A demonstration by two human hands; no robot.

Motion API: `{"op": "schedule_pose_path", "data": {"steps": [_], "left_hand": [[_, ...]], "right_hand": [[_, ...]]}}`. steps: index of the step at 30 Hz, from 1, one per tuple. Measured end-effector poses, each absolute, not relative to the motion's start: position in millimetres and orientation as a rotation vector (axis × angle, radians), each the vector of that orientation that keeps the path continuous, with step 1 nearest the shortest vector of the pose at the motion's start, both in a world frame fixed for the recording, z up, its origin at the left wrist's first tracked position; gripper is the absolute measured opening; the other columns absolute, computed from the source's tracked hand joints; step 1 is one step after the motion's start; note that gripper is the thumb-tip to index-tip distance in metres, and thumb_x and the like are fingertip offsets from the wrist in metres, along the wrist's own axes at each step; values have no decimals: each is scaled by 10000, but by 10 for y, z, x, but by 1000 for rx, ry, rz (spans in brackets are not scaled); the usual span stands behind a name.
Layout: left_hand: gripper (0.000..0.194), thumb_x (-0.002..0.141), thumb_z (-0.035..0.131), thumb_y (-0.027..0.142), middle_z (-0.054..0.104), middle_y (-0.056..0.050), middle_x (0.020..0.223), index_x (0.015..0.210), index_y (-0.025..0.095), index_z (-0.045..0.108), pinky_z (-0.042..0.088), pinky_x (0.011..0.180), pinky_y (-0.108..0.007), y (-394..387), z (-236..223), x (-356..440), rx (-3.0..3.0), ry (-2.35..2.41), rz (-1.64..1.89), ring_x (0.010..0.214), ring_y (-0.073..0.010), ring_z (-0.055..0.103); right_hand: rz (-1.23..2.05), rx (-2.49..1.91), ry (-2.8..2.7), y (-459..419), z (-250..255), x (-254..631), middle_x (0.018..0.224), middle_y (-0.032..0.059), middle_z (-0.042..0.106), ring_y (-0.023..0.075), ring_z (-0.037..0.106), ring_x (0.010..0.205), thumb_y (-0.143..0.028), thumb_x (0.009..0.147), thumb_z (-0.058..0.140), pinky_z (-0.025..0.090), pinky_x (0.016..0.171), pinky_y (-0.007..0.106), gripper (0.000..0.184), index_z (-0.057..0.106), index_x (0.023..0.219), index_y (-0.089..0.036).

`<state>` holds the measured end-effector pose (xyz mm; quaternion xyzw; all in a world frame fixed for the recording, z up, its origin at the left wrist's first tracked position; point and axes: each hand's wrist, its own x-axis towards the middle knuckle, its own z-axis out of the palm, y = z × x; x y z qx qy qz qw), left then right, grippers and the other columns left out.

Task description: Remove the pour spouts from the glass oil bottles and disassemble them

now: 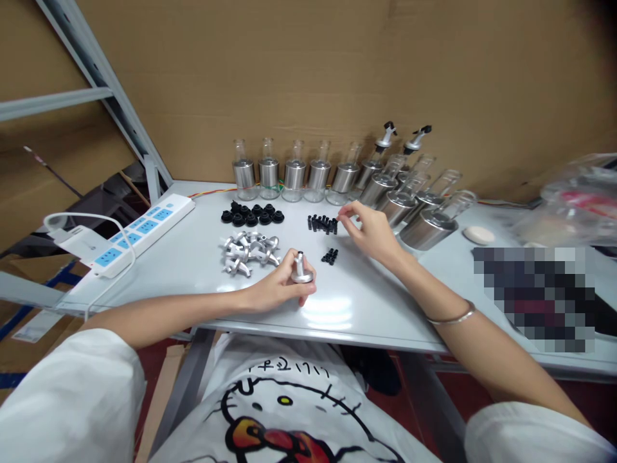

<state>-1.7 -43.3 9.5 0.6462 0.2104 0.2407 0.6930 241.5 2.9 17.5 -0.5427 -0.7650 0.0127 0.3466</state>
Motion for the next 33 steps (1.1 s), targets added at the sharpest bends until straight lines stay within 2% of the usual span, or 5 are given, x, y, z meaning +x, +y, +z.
{"op": "schedule_pose_path", "data": {"steps": [5, 10, 21, 25, 33], "left_hand": [[325, 761, 648, 229, 470, 24, 887, 909, 204, 359, 428, 633, -244, -401, 78, 2, 1389, 424, 622, 656, -63, 522], [237, 714, 560, 189, 517, 14, 769, 929, 170, 462, 407, 628, -272, -347, -6, -31, 1296, 344, 605, 623, -99, 534], [208, 822, 537, 358, 495, 35, 690, 824, 160, 472, 380, 596, -262, -389, 60, -18, 1386, 448, 542, 559, -86, 507], [180, 812, 541, 331, 520, 34, 698, 843, 165, 479, 388, 601, -261, -383, 60, -19, 1387, 449, 555, 561, -87, 521], [182, 782, 557, 323, 523, 39, 686, 829, 168, 475, 385, 583, -256, -384, 64, -7, 1350, 498, 572, 540, -81, 520]], "right_hand": [[-132, -856, -2234, -233, 312, 2157, 834, 74, 668, 182, 600, 760, -269, 965, 393, 443, 706, 298, 211, 581, 938, -177], [-263, -598, -2369, -391, 307, 1962, 840, 82, 662, 176, 572, 749, -266, 992, 372, 412, 660, 289, 221, 558, 1006, -147], [-370, -570, -2406, -397, 268, 1940, 608, 28, 525, 146, 425, 570, -233, 986, 269, 339, 574, 279, 383, 499, 683, -191], [-165, -706, -2218, -415, 314, 1974, 562, 14, 540, 123, 470, 520, -239, 978, 294, 375, 553, 264, 394, 518, 656, -197], [447, -1097, -1652, -220, 380, 2166, 824, 50, 660, 170, 611, 748, -342, 788, 610, 520, 676, 310, 172, 662, 860, -194]]}}
